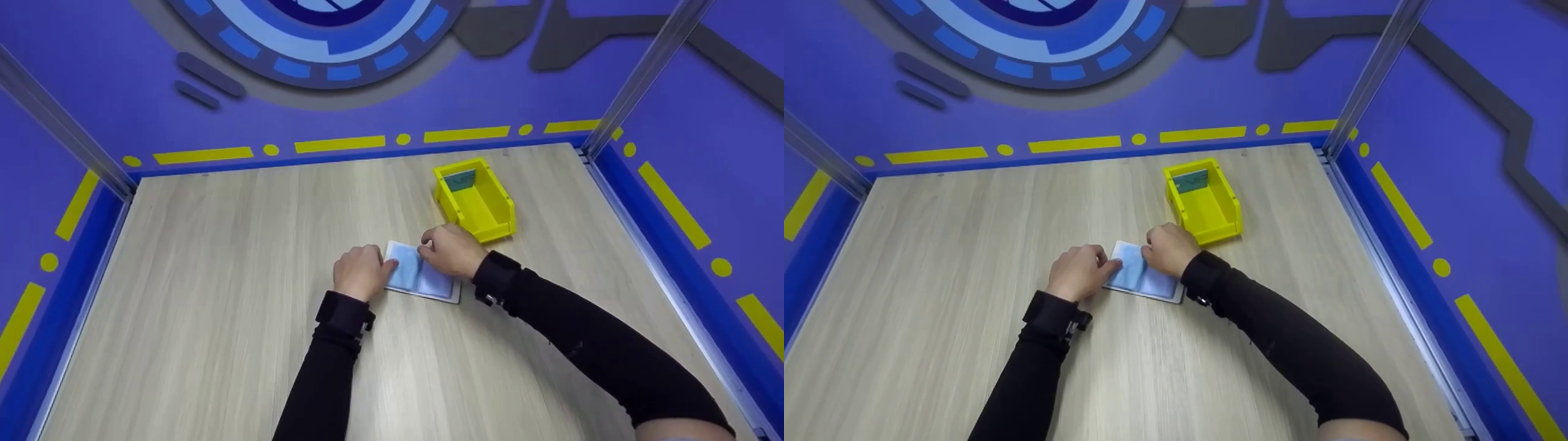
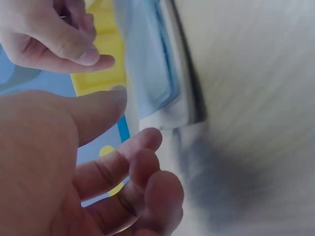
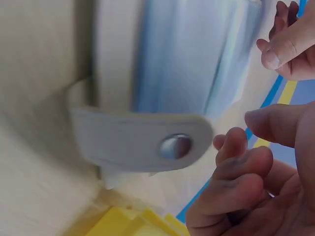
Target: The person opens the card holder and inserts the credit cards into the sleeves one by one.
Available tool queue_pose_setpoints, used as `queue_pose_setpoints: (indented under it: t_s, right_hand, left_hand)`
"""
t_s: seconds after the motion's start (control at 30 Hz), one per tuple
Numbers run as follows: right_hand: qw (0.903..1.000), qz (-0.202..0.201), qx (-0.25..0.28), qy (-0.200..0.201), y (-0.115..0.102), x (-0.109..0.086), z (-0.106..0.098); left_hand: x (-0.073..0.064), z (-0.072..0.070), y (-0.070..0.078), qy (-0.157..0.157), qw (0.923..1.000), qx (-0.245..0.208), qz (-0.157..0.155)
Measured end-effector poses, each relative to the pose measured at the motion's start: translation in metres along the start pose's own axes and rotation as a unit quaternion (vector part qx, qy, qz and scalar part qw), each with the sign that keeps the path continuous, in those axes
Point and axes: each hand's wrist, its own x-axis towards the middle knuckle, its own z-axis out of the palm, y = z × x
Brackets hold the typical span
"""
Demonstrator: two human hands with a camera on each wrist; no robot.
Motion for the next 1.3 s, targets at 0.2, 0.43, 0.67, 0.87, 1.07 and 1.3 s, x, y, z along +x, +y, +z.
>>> queue_pose_setpoints:
  t_s: [0.2, 0.43, 0.67, 0.87, 1.07, 1.3]
  right_hand:
    - [0.999, -0.007, -0.044, -0.011, 0.002, -0.004, 0.013]
    - [0.998, -0.029, -0.054, -0.014, 0.002, -0.004, 0.02]
    - [0.9964, -0.07, -0.049, 0.001, 0.001, -0.009, 0.019]
    - [0.9929, -0.085, 0.01, 0.083, -0.002, -0.014, -0.02]
    - [0.9899, -0.027, -0.007, 0.139, 0.009, -0.002, -0.083]
    - [0.9788, 0.029, -0.121, 0.163, 0.061, 0.033, -0.111]
  left_hand:
    - [0.001, 0.008, 0.001, 0.001, 0.9998, 0.009, -0.017]
    - [0.002, 0.01, 0.0, -0.009, 0.9995, 0.015, -0.027]
    - [0.003, 0.008, -0.001, -0.03, 0.9989, 0.014, -0.034]
    - [0.003, 0.008, 0.001, -0.037, 0.9988, -0.005, -0.033]
    - [0.004, 0.008, 0.003, -0.034, 0.9989, -0.006, -0.031]
    - [0.003, 0.011, 0.003, -0.043, 0.9984, -0.001, -0.037]
